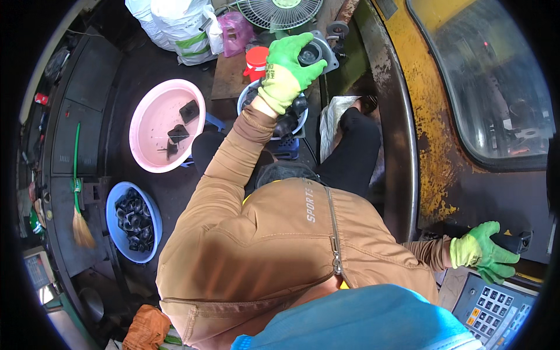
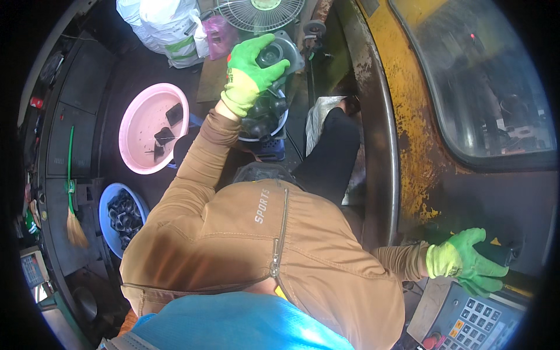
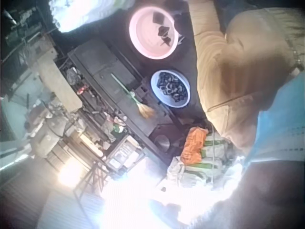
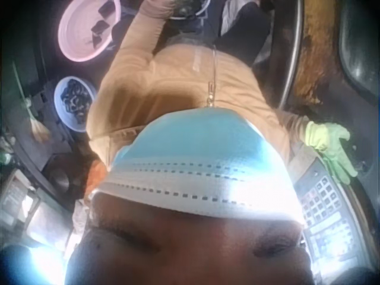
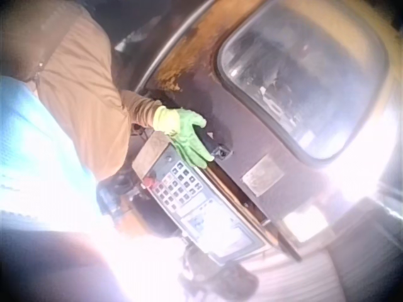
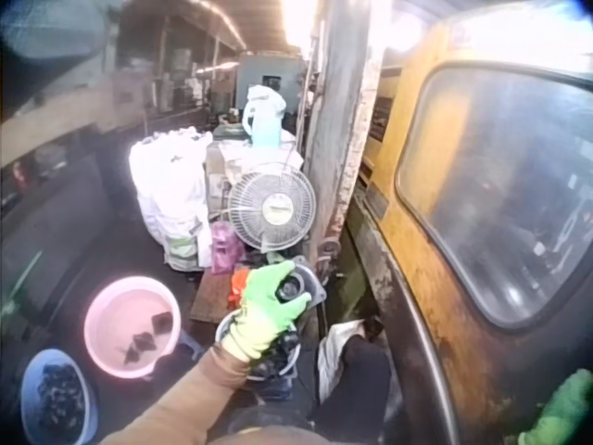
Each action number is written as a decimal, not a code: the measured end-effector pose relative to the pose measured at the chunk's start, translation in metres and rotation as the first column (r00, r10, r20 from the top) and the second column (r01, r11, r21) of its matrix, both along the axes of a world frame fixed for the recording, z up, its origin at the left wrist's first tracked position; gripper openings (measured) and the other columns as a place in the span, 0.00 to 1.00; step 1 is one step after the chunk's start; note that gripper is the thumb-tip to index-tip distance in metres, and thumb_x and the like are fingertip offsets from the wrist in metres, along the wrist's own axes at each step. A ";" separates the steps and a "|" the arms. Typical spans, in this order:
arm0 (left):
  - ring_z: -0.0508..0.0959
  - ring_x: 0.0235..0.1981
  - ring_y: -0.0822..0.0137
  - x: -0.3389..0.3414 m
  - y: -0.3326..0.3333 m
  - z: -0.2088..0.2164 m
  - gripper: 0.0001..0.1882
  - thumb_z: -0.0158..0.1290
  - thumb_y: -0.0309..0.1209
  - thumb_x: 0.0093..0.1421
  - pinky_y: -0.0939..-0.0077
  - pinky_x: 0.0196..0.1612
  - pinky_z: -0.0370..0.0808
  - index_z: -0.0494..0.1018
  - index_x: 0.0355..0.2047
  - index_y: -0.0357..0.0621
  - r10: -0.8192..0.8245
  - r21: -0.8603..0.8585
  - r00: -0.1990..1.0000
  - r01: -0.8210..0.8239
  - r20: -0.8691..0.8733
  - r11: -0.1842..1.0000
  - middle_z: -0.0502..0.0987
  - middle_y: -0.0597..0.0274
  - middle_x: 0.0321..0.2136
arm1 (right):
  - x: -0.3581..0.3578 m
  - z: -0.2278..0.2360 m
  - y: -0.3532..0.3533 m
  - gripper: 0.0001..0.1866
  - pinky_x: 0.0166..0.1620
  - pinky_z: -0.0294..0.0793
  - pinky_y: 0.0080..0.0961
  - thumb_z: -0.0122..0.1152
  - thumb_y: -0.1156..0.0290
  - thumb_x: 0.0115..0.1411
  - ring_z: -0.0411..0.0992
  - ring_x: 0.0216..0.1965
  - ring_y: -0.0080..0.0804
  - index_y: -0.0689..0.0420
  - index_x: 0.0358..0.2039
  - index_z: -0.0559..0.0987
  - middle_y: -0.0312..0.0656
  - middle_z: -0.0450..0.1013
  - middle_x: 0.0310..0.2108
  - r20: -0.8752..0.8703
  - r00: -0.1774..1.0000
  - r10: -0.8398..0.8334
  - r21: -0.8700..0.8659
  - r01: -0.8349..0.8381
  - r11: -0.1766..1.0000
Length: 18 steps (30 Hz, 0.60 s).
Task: The person cleans black molded parts by hand and with a cloth, wiping each piece individually and placing them into a white bowl. They also use a metal tool to scrape residue from a black tray and transfer debris into a pink basin.
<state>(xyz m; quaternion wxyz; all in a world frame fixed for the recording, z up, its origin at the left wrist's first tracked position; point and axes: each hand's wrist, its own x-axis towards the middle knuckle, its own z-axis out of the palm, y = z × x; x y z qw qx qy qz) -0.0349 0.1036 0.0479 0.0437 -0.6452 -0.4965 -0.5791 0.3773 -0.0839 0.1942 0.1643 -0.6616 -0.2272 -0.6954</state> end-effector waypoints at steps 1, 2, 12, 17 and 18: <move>0.77 0.41 0.54 -0.001 0.001 0.001 0.29 0.68 0.36 0.39 0.63 0.47 0.73 0.76 0.43 0.38 0.000 0.012 1.000 0.000 -0.014 1.000 0.79 0.51 0.39 | -0.006 -0.001 -0.006 0.38 0.45 0.62 0.55 0.64 0.59 0.40 0.64 0.44 0.57 0.66 0.51 0.66 0.57 0.63 0.45 -0.038 0.999 -0.028 0.007 0.028 1.000; 0.77 0.41 0.54 0.001 0.000 0.001 0.29 0.68 0.36 0.39 0.64 0.47 0.73 0.76 0.43 0.38 0.019 0.019 1.000 -0.019 -0.023 1.000 0.79 0.51 0.38 | -0.008 -0.002 -0.008 0.39 0.45 0.63 0.55 0.64 0.59 0.40 0.64 0.45 0.57 0.67 0.51 0.66 0.58 0.63 0.46 -0.038 0.999 -0.008 0.013 0.008 1.000; 0.77 0.39 0.61 0.011 0.014 -0.010 0.31 0.68 0.34 0.42 0.69 0.46 0.73 0.74 0.47 0.36 -0.068 -0.292 0.988 0.106 0.139 0.951 0.78 0.53 0.38 | -0.001 -0.012 -0.019 0.44 0.54 0.69 0.45 0.64 0.63 0.48 0.67 0.52 0.58 0.74 0.60 0.57 0.66 0.61 0.55 -0.121 0.959 0.258 0.017 -0.258 0.966; 0.76 0.43 0.62 0.016 -0.004 -0.028 0.30 0.67 0.32 0.45 0.71 0.50 0.71 0.73 0.49 0.36 -0.136 -0.325 0.977 0.184 0.164 0.928 0.77 0.52 0.43 | 0.005 -0.018 -0.024 0.44 0.56 0.67 0.45 0.64 0.65 0.47 0.66 0.53 0.57 0.72 0.61 0.57 0.64 0.62 0.55 -0.219 0.922 0.320 0.095 -0.306 0.947; 0.76 0.42 0.65 0.014 -0.006 -0.033 0.30 0.68 0.32 0.45 0.72 0.49 0.71 0.73 0.49 0.35 -0.171 -0.311 0.938 0.266 0.303 0.912 0.77 0.54 0.41 | 0.005 -0.018 -0.022 0.44 0.55 0.69 0.44 0.64 0.66 0.47 0.67 0.53 0.55 0.72 0.60 0.57 0.64 0.63 0.54 -0.255 0.912 0.322 0.116 -0.301 0.946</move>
